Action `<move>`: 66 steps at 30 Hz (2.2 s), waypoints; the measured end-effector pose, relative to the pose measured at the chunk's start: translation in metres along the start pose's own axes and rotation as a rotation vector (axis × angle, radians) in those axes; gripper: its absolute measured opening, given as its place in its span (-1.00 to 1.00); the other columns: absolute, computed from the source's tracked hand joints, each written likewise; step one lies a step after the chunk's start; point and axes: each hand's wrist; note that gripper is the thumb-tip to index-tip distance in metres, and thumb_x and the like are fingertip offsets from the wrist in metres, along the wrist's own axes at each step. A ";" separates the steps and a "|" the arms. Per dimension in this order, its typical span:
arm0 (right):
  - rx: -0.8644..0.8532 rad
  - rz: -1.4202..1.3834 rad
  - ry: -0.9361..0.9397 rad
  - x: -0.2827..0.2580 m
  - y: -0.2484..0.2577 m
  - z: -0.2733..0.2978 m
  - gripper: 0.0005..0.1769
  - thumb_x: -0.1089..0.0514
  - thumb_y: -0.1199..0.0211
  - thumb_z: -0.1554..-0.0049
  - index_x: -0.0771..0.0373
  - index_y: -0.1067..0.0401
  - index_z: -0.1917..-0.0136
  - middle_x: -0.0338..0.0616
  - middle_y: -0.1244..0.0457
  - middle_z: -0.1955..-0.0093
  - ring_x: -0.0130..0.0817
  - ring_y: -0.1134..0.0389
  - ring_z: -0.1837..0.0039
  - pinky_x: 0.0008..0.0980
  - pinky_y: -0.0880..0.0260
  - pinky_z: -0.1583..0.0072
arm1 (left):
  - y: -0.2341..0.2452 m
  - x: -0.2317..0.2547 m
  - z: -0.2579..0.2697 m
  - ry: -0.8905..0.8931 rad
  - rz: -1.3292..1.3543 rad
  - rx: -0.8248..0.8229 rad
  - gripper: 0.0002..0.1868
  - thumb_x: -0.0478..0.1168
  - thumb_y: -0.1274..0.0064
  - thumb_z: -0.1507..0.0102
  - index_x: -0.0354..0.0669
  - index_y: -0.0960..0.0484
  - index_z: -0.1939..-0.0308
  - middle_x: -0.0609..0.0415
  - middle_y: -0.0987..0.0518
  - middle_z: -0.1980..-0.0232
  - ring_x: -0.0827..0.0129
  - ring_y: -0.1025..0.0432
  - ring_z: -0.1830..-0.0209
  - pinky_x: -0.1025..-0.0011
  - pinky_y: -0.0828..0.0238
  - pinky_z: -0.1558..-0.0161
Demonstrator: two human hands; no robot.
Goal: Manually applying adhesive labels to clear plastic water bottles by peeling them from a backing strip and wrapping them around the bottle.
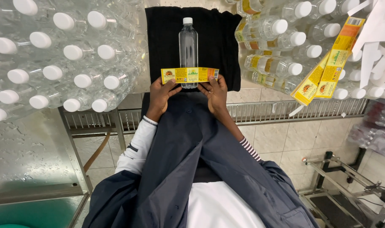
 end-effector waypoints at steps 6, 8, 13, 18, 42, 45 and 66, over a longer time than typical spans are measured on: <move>0.014 -0.012 -0.016 0.002 0.001 -0.002 -0.67 0.00 -0.33 -0.37 0.14 -0.34 -0.28 -0.06 -0.30 -0.05 0.00 -0.54 -0.18 0.34 -0.55 -0.32 | 0.004 -0.006 -0.004 0.005 0.020 -0.016 -0.60 -0.26 -0.35 -0.36 -0.46 -0.54 -0.13 -0.12 -0.55 0.05 -0.06 -0.63 -0.13 -0.21 -0.72 -0.15; 0.021 -0.010 -0.025 0.001 0.000 -0.001 -0.67 0.00 -0.34 -0.37 0.14 -0.35 -0.27 -0.05 -0.30 -0.06 0.01 -0.54 -0.18 0.32 -0.57 -0.31 | 0.003 -0.003 -0.003 0.016 0.022 -0.011 -0.58 -0.26 -0.35 -0.36 -0.46 -0.53 -0.14 -0.12 -0.55 0.05 -0.04 -0.63 -0.13 -0.20 -0.72 -0.16; 0.031 -0.007 -0.057 0.001 0.004 -0.002 -0.69 -0.02 -0.31 -0.38 0.14 -0.36 -0.25 -0.02 -0.31 -0.09 0.00 -0.53 -0.20 0.26 -0.61 -0.28 | 0.004 -0.003 -0.004 0.026 0.015 -0.010 -0.57 -0.26 -0.36 -0.35 -0.48 -0.53 -0.15 -0.14 -0.56 0.04 -0.05 -0.63 -0.13 -0.19 -0.71 -0.16; 0.085 0.030 -0.109 -0.005 0.008 0.001 -0.72 -0.04 -0.28 -0.39 0.16 -0.40 -0.22 0.01 -0.31 -0.15 0.07 -0.51 -0.25 0.25 -0.58 -0.29 | 0.006 -0.006 -0.007 0.042 0.000 -0.010 -0.55 -0.23 -0.37 -0.35 -0.46 -0.54 -0.15 -0.15 -0.57 0.03 -0.05 -0.65 -0.12 -0.16 -0.72 -0.16; -0.081 1.468 0.254 -0.062 -0.122 -0.094 0.08 -0.48 -0.42 -0.08 0.21 -0.15 -0.57 0.07 -0.28 -0.41 0.08 -0.41 -0.33 0.08 -0.44 -0.20 | 0.003 -0.007 -0.011 0.136 -0.024 0.039 -0.50 -0.15 -0.26 -0.31 -0.38 -0.55 -0.24 -0.22 -0.67 -0.18 0.06 -0.62 -0.21 0.13 -0.79 -0.15; -0.089 1.390 0.214 -0.073 -0.117 -0.103 -0.07 -0.39 -0.42 0.00 0.20 -0.24 -0.41 -0.07 -0.46 -0.22 -0.02 -0.54 -0.16 -0.04 -0.49 -0.08 | 0.008 -0.016 -0.012 0.079 0.014 0.094 -0.51 -0.09 -0.25 -0.32 -0.28 -0.53 -0.22 -0.21 -0.71 -0.15 0.16 -0.67 -0.11 0.17 -0.79 -0.13; -0.336 0.687 0.386 -0.157 -0.114 0.037 -0.21 -0.18 -0.51 -0.08 0.20 -0.22 -0.38 -0.18 -0.32 -0.13 -0.41 -0.45 -0.08 -0.41 -0.54 -0.11 | -0.089 0.101 0.015 0.216 -0.119 -0.734 0.11 0.58 0.35 -0.27 -0.22 -0.34 -0.58 -0.22 -0.57 -0.46 0.01 -0.57 -0.39 0.09 -0.62 -0.37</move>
Point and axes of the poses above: each hand's wrist, its own z-axis away from the middle knuckle, its own y-axis out of the back of the hand, x = y × z
